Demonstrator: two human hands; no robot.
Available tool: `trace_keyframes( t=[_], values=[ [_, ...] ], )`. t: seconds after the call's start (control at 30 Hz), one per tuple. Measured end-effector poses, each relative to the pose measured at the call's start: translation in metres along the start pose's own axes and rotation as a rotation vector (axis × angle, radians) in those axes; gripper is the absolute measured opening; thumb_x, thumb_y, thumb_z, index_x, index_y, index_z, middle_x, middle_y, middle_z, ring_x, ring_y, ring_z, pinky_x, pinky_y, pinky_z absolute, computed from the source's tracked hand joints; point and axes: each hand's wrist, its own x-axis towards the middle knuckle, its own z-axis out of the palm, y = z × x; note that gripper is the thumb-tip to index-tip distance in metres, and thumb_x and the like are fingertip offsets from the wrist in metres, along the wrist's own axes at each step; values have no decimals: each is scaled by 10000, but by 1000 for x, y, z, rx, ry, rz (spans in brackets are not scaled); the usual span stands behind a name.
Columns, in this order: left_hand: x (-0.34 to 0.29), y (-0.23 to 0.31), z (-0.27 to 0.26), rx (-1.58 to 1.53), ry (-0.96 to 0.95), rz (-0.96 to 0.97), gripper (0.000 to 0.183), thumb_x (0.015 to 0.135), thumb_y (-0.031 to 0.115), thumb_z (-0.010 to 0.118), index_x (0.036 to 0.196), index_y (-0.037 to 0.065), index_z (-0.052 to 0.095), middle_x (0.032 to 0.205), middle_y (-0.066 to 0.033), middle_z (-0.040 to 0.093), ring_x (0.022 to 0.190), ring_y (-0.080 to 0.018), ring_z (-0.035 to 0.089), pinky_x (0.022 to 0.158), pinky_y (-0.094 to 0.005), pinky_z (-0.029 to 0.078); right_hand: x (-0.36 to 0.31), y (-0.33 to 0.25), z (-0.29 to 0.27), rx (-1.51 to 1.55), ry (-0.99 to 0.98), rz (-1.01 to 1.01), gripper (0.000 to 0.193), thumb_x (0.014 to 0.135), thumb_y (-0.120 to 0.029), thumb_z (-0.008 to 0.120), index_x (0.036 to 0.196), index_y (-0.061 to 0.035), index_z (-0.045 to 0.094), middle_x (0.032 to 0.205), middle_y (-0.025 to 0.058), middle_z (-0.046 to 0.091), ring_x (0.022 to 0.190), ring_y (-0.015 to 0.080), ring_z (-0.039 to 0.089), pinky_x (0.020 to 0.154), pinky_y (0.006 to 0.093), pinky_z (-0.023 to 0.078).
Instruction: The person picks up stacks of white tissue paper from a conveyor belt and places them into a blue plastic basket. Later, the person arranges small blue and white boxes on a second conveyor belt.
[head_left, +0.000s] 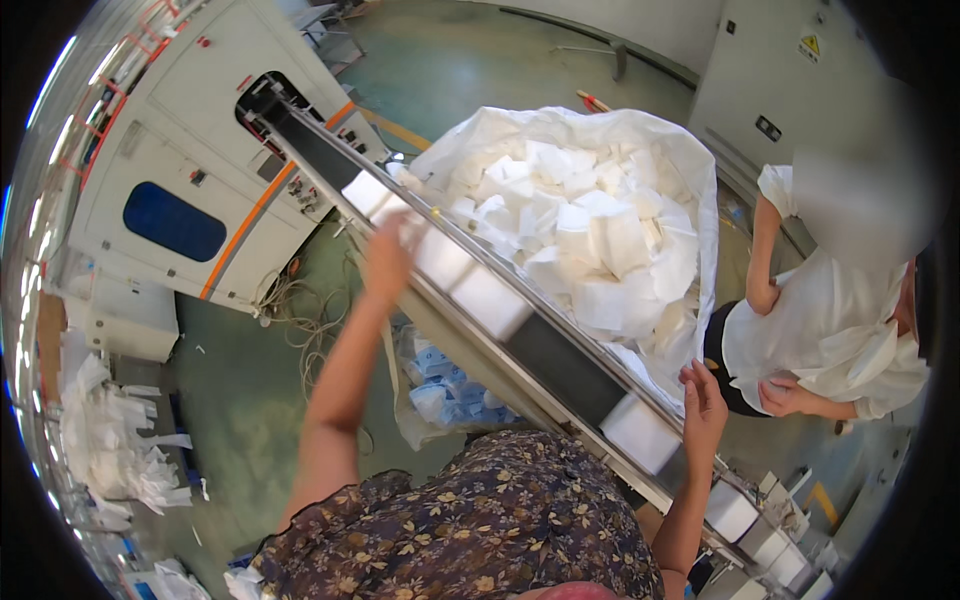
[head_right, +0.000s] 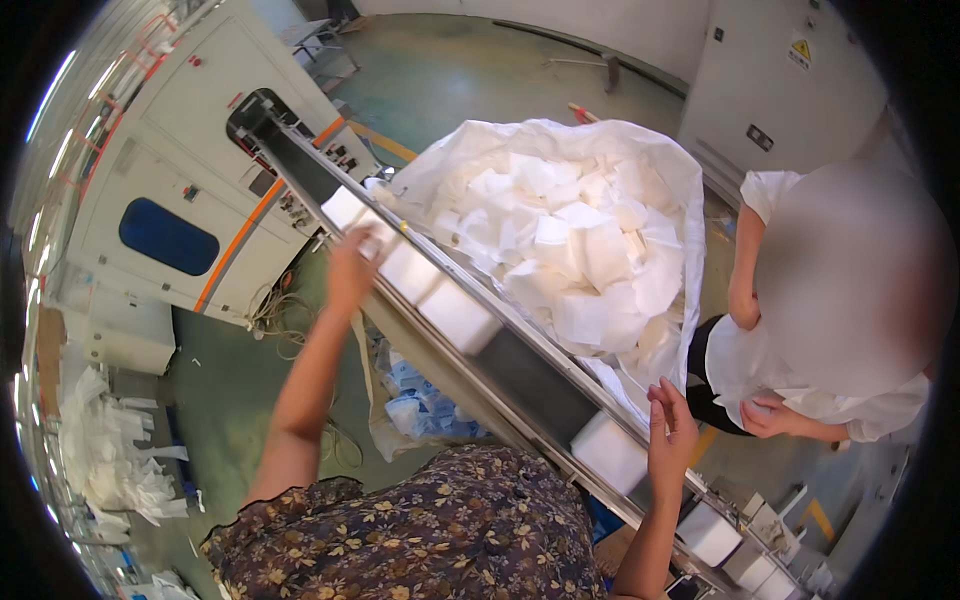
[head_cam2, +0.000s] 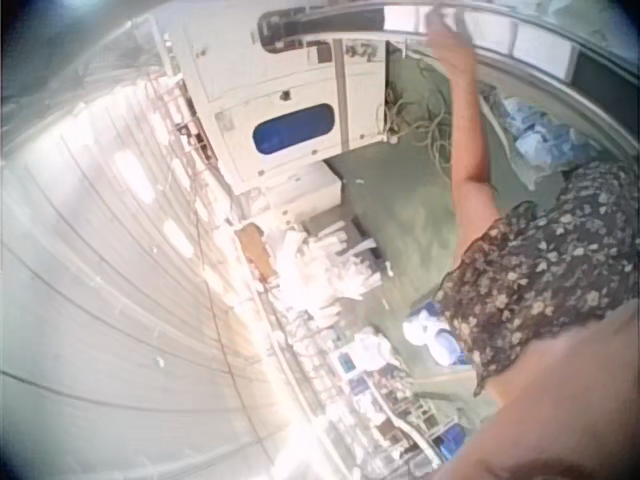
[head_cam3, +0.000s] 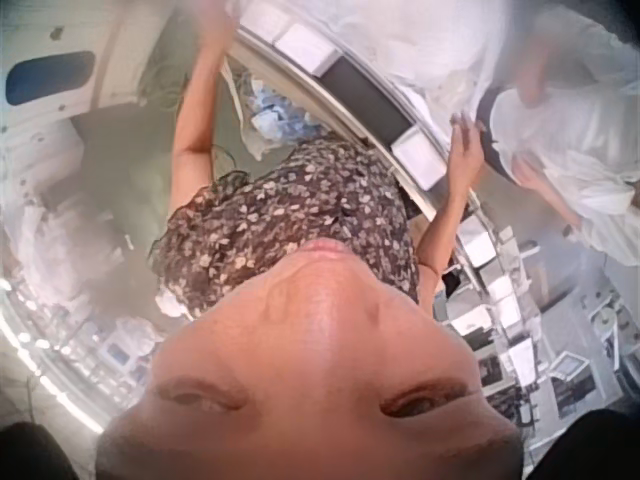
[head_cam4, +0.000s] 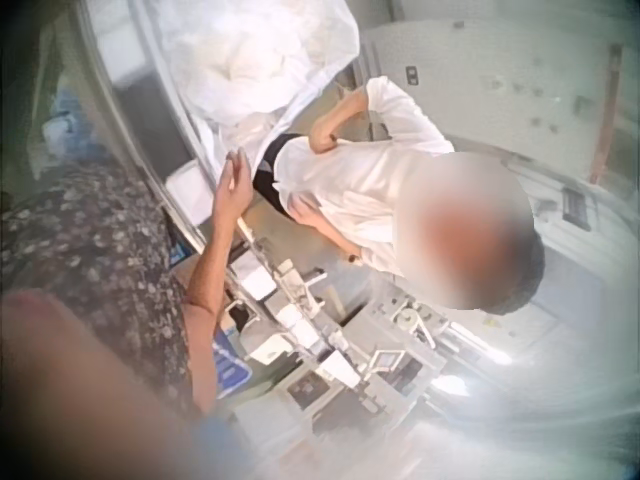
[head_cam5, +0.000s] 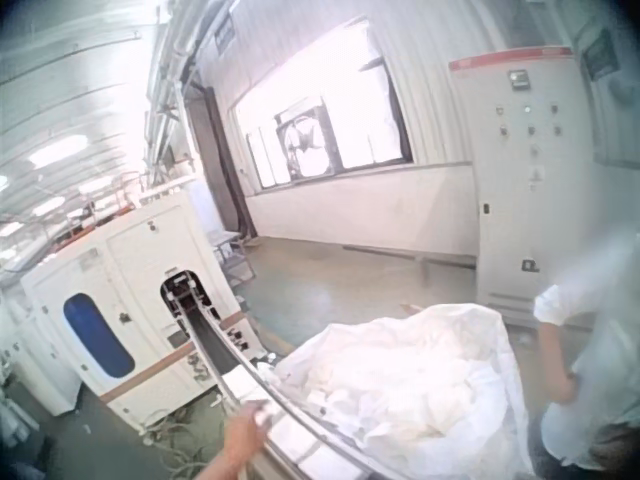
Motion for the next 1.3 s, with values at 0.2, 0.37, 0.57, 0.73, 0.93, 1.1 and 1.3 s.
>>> trace_keyframes(
  t=[0.2, 0.37, 0.57, 0.73, 0.93, 1.1, 1.3],
  values=[
    [84, -127, 69, 328, -799, 132, 786, 620, 395, 880, 1229, -5, 584, 1182, -190, 649, 1114, -334, 612, 969, -422, 486, -4, -63, 2, -186, -112, -198, 277, 912, -122, 617, 1175, -37, 635, 1129, 132, 677, 1072, 308, 632, 946, 397, 487],
    [-26, -38, 142, -95, -1356, -408, 767, 611, 316, 933, 1241, 10, 620, 1192, -119, 676, 1072, -230, 633, 941, -356, 507, -13, -77, -8, -180, -303, -384, 324, 962, -235, 594, 1267, -130, 610, 1087, 106, 653, 996, 305, 614, 845, 401, 505],
    [-124, 99, 176, -525, -1511, -583, 651, 676, 84, 896, 1243, 6, 586, 1183, -127, 651, 1087, -245, 615, 903, -369, 534, -48, -41, -11, -151, -207, -346, 347, 977, -248, 561, 1300, -121, 576, 1041, 118, 646, 974, 309, 619, 840, 408, 500],
    [-118, 132, 160, -444, -1537, -806, 612, 671, 34, 885, 1211, -9, 599, 1156, -123, 662, 1031, -272, 650, 869, -396, 554, -76, -29, -11, -119, -208, -273, 292, 958, -227, 591, 1218, -102, 637, 981, 115, 659, 924, 305, 632, 805, 399, 511],
    [-81, 101, 120, -350, -1389, -630, 511, 717, 84, 858, 1177, 23, 645, 1054, -114, 705, 891, -247, 694, 785, -398, 572, -67, -44, -2, -18, -276, -231, 291, 960, -251, 584, 1191, -85, 646, 1062, 136, 681, 965, 341, 638, 834, 413, 511],
    [-53, 167, 14, -858, -1459, -399, 707, 625, 32, 851, 1270, -2, 564, 1202, -107, 653, 1128, -199, 598, 992, -346, 456, -50, -22, 26, 484, -147, 95, 478, 961, -309, 619, 1336, -35, 509, 1418, 130, 499, 1174, 257, 575, 1021, 371, 430],
    [-101, 218, -37, -700, -775, 86, 666, 615, 110, 861, 1185, 3, 533, 1108, -147, 635, 1032, -275, 642, 884, -352, 494, -50, -62, 53, 691, -444, -97, 1425, 527, -674, 856, 1551, -38, 98, 1532, 199, 311, 1435, 283, 289, 1190, 422, 187]
  ],
)
